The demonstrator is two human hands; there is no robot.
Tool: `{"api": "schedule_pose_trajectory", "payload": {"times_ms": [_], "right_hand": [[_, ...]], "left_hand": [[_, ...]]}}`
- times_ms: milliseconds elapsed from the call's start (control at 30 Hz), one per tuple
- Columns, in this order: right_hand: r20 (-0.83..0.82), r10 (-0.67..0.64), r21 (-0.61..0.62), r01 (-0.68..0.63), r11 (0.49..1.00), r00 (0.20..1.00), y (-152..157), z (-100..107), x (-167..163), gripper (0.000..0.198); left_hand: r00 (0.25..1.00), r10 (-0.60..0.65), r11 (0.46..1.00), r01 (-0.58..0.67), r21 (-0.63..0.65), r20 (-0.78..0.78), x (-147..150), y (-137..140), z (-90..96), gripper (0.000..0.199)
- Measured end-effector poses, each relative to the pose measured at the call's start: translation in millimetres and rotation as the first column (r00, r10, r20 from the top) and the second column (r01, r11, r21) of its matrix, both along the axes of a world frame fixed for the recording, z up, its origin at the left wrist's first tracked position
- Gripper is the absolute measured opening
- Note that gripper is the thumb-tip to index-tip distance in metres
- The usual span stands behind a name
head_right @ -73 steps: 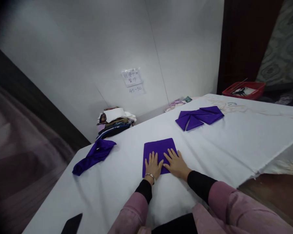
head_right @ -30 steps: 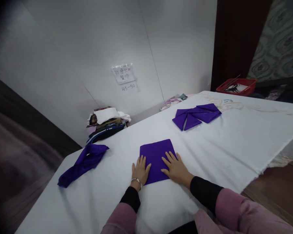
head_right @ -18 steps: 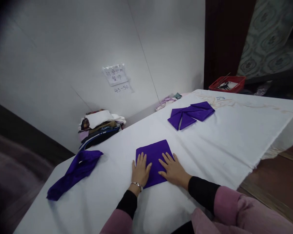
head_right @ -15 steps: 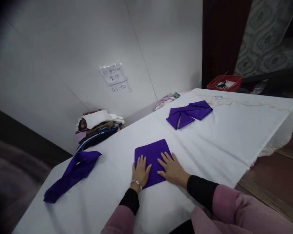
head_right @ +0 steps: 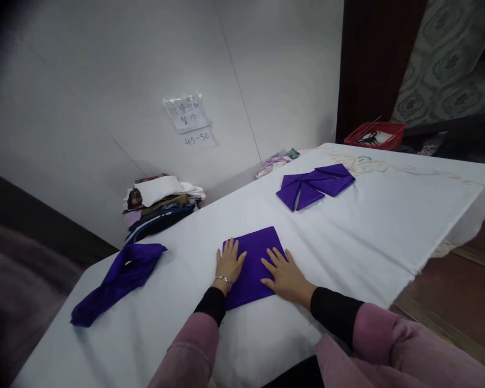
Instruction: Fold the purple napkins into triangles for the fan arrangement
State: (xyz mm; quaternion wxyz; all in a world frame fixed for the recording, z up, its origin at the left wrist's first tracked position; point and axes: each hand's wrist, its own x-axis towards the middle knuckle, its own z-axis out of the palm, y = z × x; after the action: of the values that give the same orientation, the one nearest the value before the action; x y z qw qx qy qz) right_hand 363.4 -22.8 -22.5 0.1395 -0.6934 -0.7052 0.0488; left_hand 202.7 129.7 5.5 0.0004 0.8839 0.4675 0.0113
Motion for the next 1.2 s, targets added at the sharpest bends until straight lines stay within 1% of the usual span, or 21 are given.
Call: {"api": "schedule_pose_trajectory", "payload": {"times_ms": [133, 267, 367, 433, 500, 567, 600, 667, 700, 733, 767, 833, 933, 1067, 1133, 1200], "right_hand": [[0.016, -0.001, 0.006, 0.001, 1.000, 1.000, -0.2, -1.6, 1.0, 0.067], [0.020, -0.004, 0.004, 0.003, 1.000, 1.000, -0.8, -1.4, 1.6, 0.068], [0.025, -0.004, -0.001, 0.004, 1.000, 1.000, -1.2, -0.3, 1.7, 0.068], [0.031, -0.006, -0.002, 0.006, 1.000, 0.999, -1.3, -0.1, 2.1, 0.068], [0.037, -0.005, -0.001, 0.005, 1.000, 0.999, -1.0, -0.9, 2.9, 0.068], [0.043, -0.001, 0.000, 0.001, 1.000, 0.999, -0.6, -2.6, 3.9, 0.069], [0.048, 0.000, 0.000, 0.000, 1.000, 0.999, -0.4, -3.6, 4.4, 0.069], [0.060, -0.004, -0.001, 0.004, 1.000, 0.998, -0.3, -5.2, 5.0, 0.069], [0.066, -0.007, -0.001, 0.007, 1.000, 0.998, -0.3, -5.8, 5.1, 0.069], [0.070, -0.008, 0.000, 0.008, 1.000, 0.997, -0.3, -6.1, 5.2, 0.069], [0.074, -0.010, 0.001, 0.010, 1.000, 0.997, -0.3, -6.4, 5.2, 0.068], [0.078, -0.012, 0.005, 0.012, 1.000, 0.997, -0.2, -7.1, 5.4, 0.068], [0.083, -0.010, 0.016, 0.009, 1.000, 0.996, 0.0, -10.1, 6.6, 0.067], [0.087, 0.001, -0.005, -0.001, 1.000, 0.996, 0.6, -13.0, 10.3, 0.068], [0.075, -0.005, -0.042, 0.008, 0.999, 0.997, 3.6, -8.1, 11.9, 0.068], [0.065, -0.006, -0.038, 0.008, 0.999, 0.998, 11.2, 3.7, 10.7, 0.069]], "left_hand": [[0.997, 0.083, 0.992, -0.083, -0.093, 0.002, 7.8, 4.0, -13.4, 0.066], [0.997, 0.077, 0.989, -0.074, -0.125, 0.018, 4.3, 11.1, -18.1, 0.066], [0.994, 0.109, 0.982, -0.105, -0.154, 0.017, -4.4, 22.3, -14.7, 0.059], [0.981, 0.193, 0.969, -0.189, -0.161, 0.014, -14.3, 32.1, -9.2, 0.056], [0.953, 0.301, 0.943, -0.294, -0.152, 0.023, -24.6, 38.3, -2.1, 0.057], [0.932, 0.360, 0.926, -0.352, -0.138, 0.037, -30.7, 34.7, 3.8, 0.061], [0.932, 0.360, 0.927, -0.351, -0.130, 0.045, -31.3, 28.0, 5.4, 0.063], [0.958, 0.281, 0.955, -0.273, -0.115, 0.060, -28.2, 5.7, 4.1, 0.062], [0.975, 0.213, 0.973, -0.204, -0.111, 0.066, -25.5, -8.6, 1.4, 0.060], [0.991, 0.107, 0.991, -0.100, -0.092, 0.080, -22.8, -23.5, -2.4, 0.061], [0.996, 0.025, 0.996, -0.018, -0.082, 0.087, -20.7, -38.0, -6.6, 0.063], [0.996, -0.048, 0.996, 0.054, -0.071, 0.082, -19.0, -61.5, -14.6, 0.066], [0.997, -0.050, 0.996, 0.054, -0.076, 0.052, -21.3, -77.0, -20.7, 0.069], [0.998, -0.054, 0.998, 0.056, -0.043, 0.036, -23.1, -75.5, -19.7, 0.069], [0.998, -0.058, 0.998, 0.059, -0.030, 0.034, -22.6, -74.1, -19.0, 0.069], [0.997, -0.064, 0.998, 0.065, -0.025, 0.040, -22.1, -73.9, -19.5, 0.068]]}}
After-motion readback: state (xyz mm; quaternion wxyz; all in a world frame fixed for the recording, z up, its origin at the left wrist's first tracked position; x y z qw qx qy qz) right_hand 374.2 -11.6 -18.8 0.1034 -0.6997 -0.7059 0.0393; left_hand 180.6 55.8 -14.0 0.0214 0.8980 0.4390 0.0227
